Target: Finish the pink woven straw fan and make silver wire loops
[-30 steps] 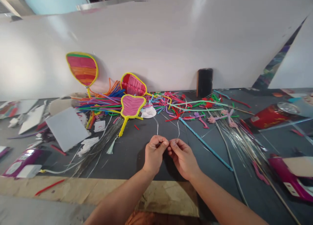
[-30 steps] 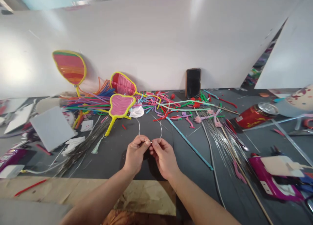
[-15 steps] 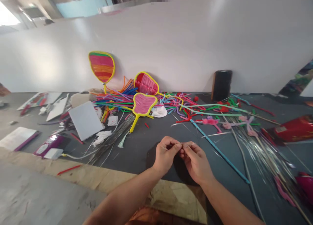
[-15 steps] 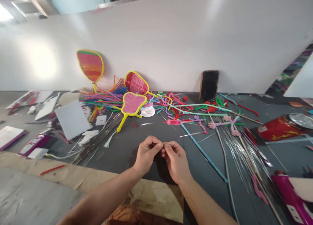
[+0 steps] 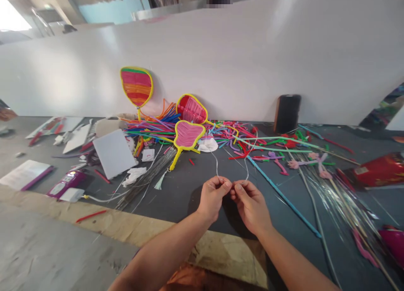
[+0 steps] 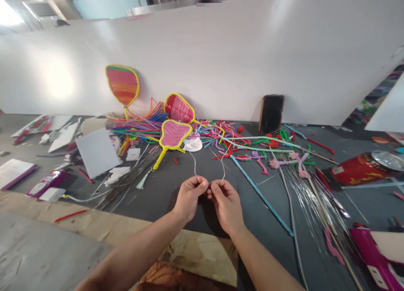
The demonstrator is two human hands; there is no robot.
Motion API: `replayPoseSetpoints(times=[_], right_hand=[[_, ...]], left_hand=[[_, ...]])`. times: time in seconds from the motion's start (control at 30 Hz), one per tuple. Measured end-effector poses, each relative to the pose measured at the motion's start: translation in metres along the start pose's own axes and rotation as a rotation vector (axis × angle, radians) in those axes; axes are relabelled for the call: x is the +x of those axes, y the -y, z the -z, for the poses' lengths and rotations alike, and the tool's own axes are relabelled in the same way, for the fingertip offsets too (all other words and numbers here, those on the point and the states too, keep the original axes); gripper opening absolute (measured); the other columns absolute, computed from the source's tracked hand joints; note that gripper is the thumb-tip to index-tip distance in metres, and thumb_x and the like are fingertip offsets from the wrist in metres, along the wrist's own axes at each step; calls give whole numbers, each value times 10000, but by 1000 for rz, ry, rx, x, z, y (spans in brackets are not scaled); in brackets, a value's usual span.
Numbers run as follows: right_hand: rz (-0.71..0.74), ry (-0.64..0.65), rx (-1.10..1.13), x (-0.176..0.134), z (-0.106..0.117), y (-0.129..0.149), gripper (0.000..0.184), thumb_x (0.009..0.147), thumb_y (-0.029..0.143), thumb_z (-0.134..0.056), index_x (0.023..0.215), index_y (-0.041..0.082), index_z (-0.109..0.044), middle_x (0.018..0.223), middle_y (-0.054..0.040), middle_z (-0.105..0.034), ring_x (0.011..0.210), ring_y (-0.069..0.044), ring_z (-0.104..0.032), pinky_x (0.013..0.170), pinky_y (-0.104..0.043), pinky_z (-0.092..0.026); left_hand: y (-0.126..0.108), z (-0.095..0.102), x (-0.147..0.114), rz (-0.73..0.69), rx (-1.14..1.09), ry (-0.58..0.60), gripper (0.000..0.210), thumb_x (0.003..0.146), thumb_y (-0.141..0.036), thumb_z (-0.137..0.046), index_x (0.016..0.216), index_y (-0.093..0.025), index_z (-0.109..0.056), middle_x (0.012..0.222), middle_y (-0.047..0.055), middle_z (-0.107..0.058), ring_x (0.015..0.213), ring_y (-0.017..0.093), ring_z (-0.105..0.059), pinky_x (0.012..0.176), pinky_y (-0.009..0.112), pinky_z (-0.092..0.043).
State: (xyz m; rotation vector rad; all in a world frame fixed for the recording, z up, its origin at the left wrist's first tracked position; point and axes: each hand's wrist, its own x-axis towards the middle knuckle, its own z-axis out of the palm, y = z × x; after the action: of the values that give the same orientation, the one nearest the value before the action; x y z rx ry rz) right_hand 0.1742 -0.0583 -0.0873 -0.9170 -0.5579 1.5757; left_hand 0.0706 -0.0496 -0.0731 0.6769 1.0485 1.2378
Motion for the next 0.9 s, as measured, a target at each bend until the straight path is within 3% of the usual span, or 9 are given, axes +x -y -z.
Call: replayPoseSetpoints(times=[0.3,0.53,0.73,0.83,0.9], right_hand=[[81,29,-96,1,4,-3,141,718,291,-726,701,191,-628,654,31,-601,605,-83,-520,603,-217,-428],[-3,4,5,-1,-2,7,224,627,290,-789,605,182,-594,600,26,-592,539,-78,-504,530,-204,-431],[-38,-14,2,-1,-2,12,243,596,302,-806,596,176,-599,580,27,-579,517,-71,-495,506,-195,-430],[-34,-35,-14,-1,1,14,247,589,300,-811,604,176,-598,602,27,-581,530,-72,-502,505,-193,-428],[-26,-56,-11,-1,4,16,254,576,286,-818,601,176,-591,630,25,-584,546,-74,-509,504,-194,-427]], left_hand=[[-2,-4,-1,8,-43,30,254,632,-308,-739,633,-143,-547,545,-31,-562,490,74,-506,557,225,-439],[-4,-4,0,-1,-25,29,281,595,-310,-764,626,-149,-536,571,-36,-561,506,71,-494,536,209,-418],[-1,-3,-4,-33,88,68,249,643,-329,-733,635,-142,-569,602,-26,-548,563,70,-478,599,213,-396],[-6,2,1,-33,152,56,253,662,-358,-709,749,-149,-597,683,-9,-566,607,85,-492,613,222,-399],[-21,14,17,-101,228,-18,306,688,-375,-674,895,-167,-588,794,14,-585,674,111,-523,636,239,-418]])
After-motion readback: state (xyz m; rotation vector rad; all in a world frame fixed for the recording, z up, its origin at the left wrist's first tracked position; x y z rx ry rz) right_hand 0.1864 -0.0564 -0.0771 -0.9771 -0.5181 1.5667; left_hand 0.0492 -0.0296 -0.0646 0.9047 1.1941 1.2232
